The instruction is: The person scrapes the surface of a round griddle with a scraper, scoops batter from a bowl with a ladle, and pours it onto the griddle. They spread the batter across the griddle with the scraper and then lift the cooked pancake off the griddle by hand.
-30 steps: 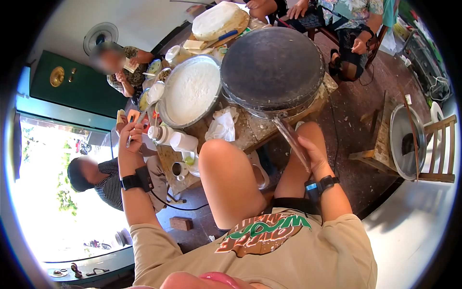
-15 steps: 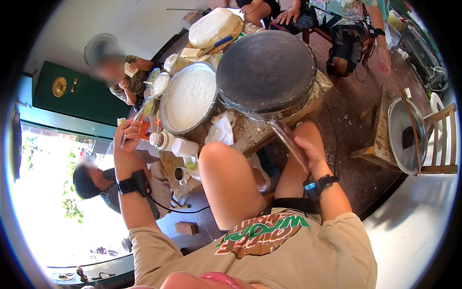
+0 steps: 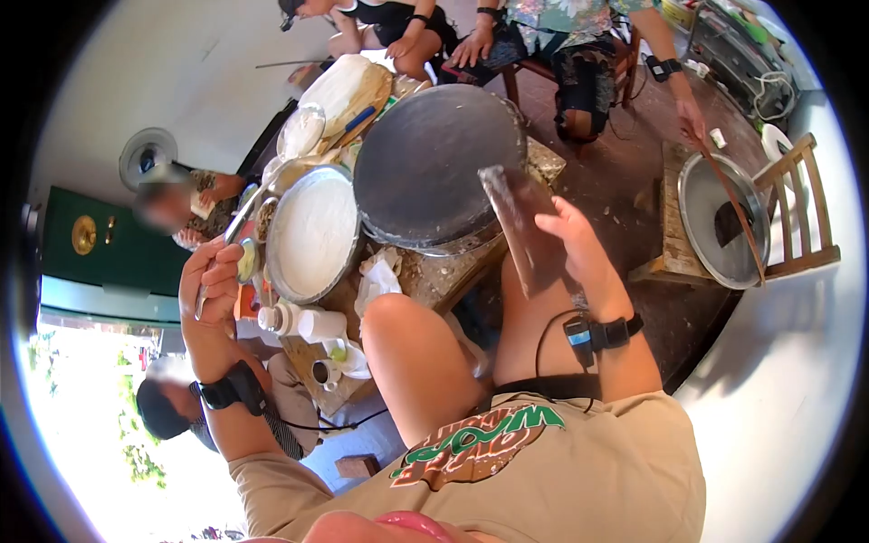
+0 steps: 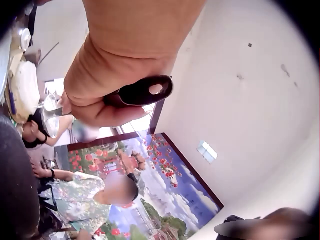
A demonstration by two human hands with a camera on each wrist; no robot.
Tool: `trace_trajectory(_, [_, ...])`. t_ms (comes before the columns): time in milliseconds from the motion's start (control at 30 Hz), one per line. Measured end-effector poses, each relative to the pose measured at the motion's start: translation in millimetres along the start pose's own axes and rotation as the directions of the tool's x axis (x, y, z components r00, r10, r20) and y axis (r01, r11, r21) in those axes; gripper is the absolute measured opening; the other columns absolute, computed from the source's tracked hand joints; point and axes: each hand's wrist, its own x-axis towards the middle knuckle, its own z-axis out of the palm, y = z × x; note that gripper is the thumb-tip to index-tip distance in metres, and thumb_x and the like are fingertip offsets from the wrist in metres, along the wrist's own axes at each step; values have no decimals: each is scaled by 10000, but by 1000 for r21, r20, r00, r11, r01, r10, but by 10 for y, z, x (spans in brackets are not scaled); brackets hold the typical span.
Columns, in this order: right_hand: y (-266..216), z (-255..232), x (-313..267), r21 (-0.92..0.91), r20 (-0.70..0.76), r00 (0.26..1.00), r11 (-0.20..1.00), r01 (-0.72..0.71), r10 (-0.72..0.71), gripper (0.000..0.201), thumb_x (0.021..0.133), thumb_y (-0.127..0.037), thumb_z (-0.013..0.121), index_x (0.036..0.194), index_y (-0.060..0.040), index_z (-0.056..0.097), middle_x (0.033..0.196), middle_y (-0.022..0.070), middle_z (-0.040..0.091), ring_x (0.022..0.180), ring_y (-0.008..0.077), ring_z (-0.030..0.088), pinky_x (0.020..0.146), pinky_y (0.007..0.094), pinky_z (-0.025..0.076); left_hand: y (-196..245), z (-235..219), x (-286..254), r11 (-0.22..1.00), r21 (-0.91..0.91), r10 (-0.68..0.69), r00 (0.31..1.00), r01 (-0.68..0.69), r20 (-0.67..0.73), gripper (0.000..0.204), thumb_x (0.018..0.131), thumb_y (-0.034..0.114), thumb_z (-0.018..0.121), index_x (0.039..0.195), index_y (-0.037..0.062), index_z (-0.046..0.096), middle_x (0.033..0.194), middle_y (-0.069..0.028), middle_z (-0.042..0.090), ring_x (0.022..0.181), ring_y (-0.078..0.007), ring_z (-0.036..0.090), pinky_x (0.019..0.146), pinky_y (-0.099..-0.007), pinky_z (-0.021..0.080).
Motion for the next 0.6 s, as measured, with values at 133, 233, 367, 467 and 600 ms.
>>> trace_trajectory(133, [-349,-172,271,-530,-95,956,827,188,-278,305,830,-87,592,1114,6,530,1027,52,609,884,109,579,793,263,469,-108,502,270,1000,-1,-21,999,21,45,382,959,101,319,1285,-98,299,718,-45,427,452,-55,427,329,-194,396])
trace_trajectory(233, [-562,-146,606,-924,-53,867,354,147,-496,357,778,-219,632,1067,-19,572,935,165,655,861,279,634,774,344,485,-140,603,448,998,-31,-48,990,52,133,451,950,88,303,1350,-99,212,752,-67,437,464,-75,461,348,-212,402])
trace_trajectory(367, [-492,96,1369,-997,-9,863,70,30,-504,439,751,-304,605,1103,-48,558,927,243,636,900,395,612,796,443,487,-170,714,622,995,-46,-82,983,91,165,473,943,76,296,1365,-105,180,760,-73,429,464,-87,472,362,-221,402])
trace_trajectory(467, [-207,368,1986,-999,-2,917,-36,-18,-400,371,764,-264,567,1061,-44,535,931,254,636,913,388,618,829,464,483,-169,795,703,995,-1,-99,984,101,149,470,946,80,304,1362,-108,193,751,-62,421,450,-74,456,348,-214,383])
trace_trajectory(600, [-19,575,2421,-995,-22,914,-78,-59,-406,305,785,-226,540,1012,-23,529,944,239,643,907,398,624,811,474,490,-159,849,791,991,64,-130,980,121,150,463,946,79,319,1357,-108,215,731,-57,431,430,-60,452,336,-208,390])
